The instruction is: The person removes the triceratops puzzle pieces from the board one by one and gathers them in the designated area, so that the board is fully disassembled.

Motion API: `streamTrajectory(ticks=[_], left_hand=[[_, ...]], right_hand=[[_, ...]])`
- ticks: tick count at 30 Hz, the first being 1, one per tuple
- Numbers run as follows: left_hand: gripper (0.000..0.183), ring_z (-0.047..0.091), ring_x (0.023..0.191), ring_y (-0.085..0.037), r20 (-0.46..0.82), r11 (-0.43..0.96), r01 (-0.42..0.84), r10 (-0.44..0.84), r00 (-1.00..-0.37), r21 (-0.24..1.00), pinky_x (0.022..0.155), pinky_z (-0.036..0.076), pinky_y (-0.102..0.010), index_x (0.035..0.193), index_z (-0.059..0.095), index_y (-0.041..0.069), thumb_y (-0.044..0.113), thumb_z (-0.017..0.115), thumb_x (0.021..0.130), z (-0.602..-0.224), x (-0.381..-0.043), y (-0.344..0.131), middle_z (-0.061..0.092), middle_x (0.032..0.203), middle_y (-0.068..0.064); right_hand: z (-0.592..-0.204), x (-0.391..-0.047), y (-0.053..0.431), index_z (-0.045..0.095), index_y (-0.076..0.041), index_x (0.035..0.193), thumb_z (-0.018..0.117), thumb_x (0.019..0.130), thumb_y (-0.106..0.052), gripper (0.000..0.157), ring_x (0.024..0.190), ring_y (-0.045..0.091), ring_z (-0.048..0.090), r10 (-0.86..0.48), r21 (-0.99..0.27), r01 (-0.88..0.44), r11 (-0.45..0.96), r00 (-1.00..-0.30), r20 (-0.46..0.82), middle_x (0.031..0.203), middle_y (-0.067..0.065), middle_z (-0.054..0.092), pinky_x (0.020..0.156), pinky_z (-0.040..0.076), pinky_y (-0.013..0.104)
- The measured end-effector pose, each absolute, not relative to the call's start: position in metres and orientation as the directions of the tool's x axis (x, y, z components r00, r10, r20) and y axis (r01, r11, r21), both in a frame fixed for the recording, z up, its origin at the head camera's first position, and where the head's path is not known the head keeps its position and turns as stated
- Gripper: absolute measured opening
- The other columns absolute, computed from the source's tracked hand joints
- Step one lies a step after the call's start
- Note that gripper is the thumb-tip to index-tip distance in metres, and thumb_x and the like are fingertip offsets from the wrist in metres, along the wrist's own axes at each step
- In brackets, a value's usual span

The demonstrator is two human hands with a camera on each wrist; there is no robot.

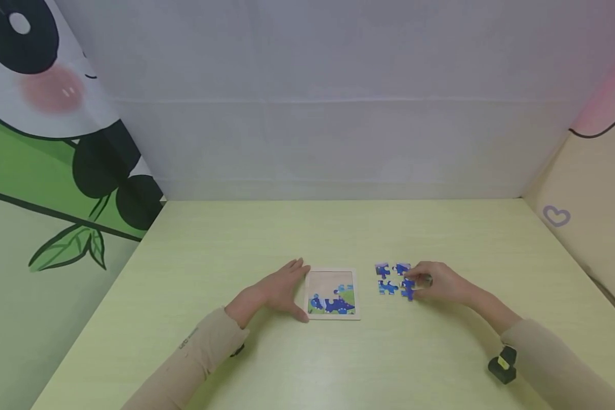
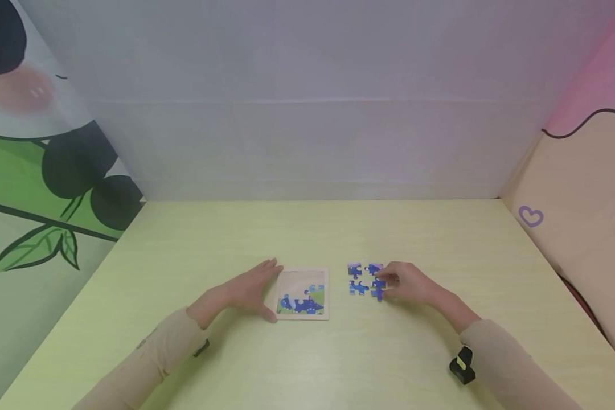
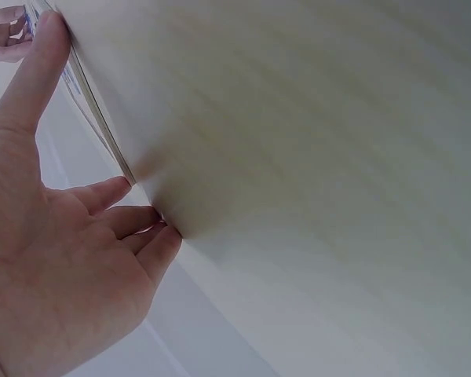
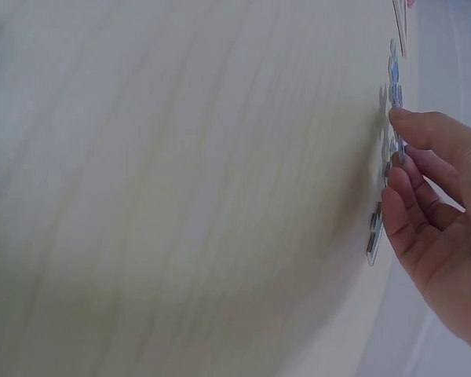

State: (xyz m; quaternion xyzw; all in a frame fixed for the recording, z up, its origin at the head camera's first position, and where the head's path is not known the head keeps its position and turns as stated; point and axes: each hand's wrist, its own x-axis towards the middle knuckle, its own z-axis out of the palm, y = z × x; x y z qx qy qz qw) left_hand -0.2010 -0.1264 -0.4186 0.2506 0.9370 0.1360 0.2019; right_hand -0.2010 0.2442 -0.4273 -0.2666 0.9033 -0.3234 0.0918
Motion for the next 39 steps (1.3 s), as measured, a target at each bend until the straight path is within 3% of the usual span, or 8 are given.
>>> streamTrajectory(ticks=[22,39], left_hand=[[0.112,0.005,0.139,-0.028,-0.308,0.836,0.408,0.523,-0.795,0.367,0.111,0.016,-0.043,0.144,0.021,0.007,0.051,0.079,0.059,-0.4159,-0.1993,-0.1262,0.009,0.151,-0.012],[0.112,0.006,0.138,-0.028,-0.310,0.836,0.410,0.524,-0.793,0.364,0.111,0.016,-0.043,0.144,0.020,0.006,0.050,0.079,0.060,-0.4165,-0.2002,-0.1266,0.009,0.151,-0.013]], right_hand=[[-0.4261,-0.2039,0.2455,0.064,0.004,0.106,0.073,0.072,-0.006,0.037,0.075,0.014,0.043,-0.523,-0.625,-0.382,0.681,-0.851,-0.050,0.082,0.000,0.054,0.059,0.038,0.021],[-0.4215,-0.2057,0.2420,0.064,0.003,0.105,0.073,0.072,-0.006,0.035,0.074,0.014,0.044,-0.536,-0.621,-0.394,0.677,-0.843,-0.050,0.086,0.000,0.058,0.060,0.040,0.021]])
